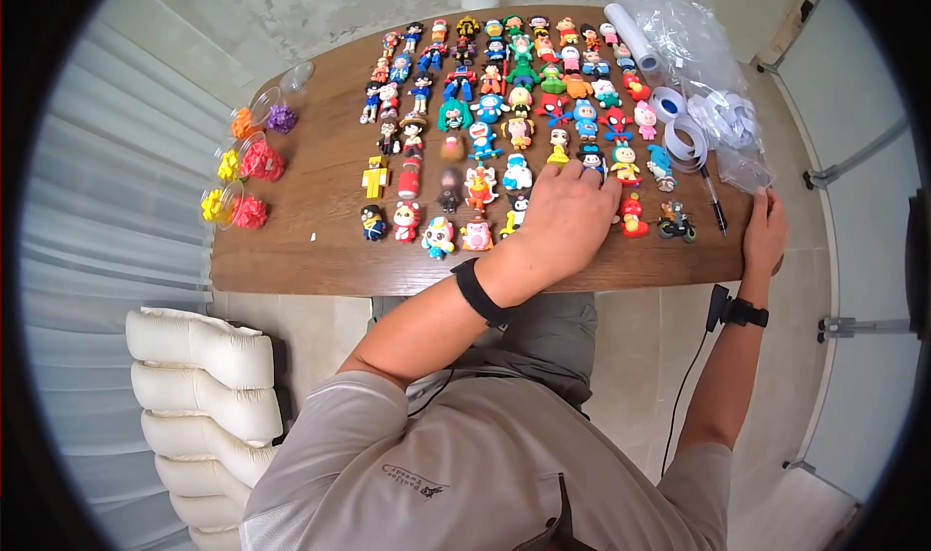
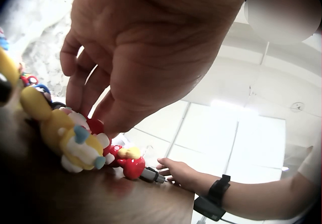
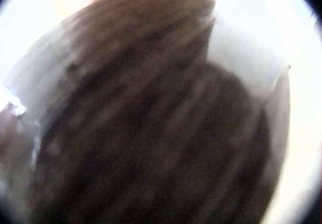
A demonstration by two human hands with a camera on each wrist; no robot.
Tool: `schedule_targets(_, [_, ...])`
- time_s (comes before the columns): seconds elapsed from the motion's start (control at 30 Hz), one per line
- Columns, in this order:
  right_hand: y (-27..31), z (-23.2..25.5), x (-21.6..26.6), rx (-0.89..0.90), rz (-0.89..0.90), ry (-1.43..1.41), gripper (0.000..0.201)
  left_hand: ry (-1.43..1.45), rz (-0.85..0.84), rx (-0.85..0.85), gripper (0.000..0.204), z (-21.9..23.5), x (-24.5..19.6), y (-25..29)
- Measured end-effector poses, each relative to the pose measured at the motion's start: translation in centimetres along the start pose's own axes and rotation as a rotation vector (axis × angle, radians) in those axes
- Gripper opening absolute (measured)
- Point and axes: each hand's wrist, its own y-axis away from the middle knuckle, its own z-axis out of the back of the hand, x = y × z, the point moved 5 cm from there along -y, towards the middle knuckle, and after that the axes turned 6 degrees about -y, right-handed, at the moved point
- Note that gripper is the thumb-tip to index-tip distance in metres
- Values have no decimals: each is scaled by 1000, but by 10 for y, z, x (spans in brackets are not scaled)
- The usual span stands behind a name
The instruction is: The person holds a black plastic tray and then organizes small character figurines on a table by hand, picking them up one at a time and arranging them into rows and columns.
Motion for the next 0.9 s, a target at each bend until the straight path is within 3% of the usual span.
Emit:
schedule_targets(0.4, [0, -2, -5, 40, -53, -27, 53, 87, 10, 20, 29, 10, 2, 9])
schedule_targets(0.5, [0, -2, -3, 34, -54, -19, 54, 162, -76, -70, 34, 29, 1, 19])
schedule_targets(0.7, [0, 0, 0, 38, -42, -10, 56, 414, -192, -69, 25, 49, 14, 77])
schedule_targets(0.8, [0, -4, 0, 37, -20, -13, 56, 366, -143, -94, 22, 50, 47, 112])
schedule_targets(0.9, [0, -1, -1, 45, -34, -19, 55, 235, 68, -202, 24, 63, 84, 135])
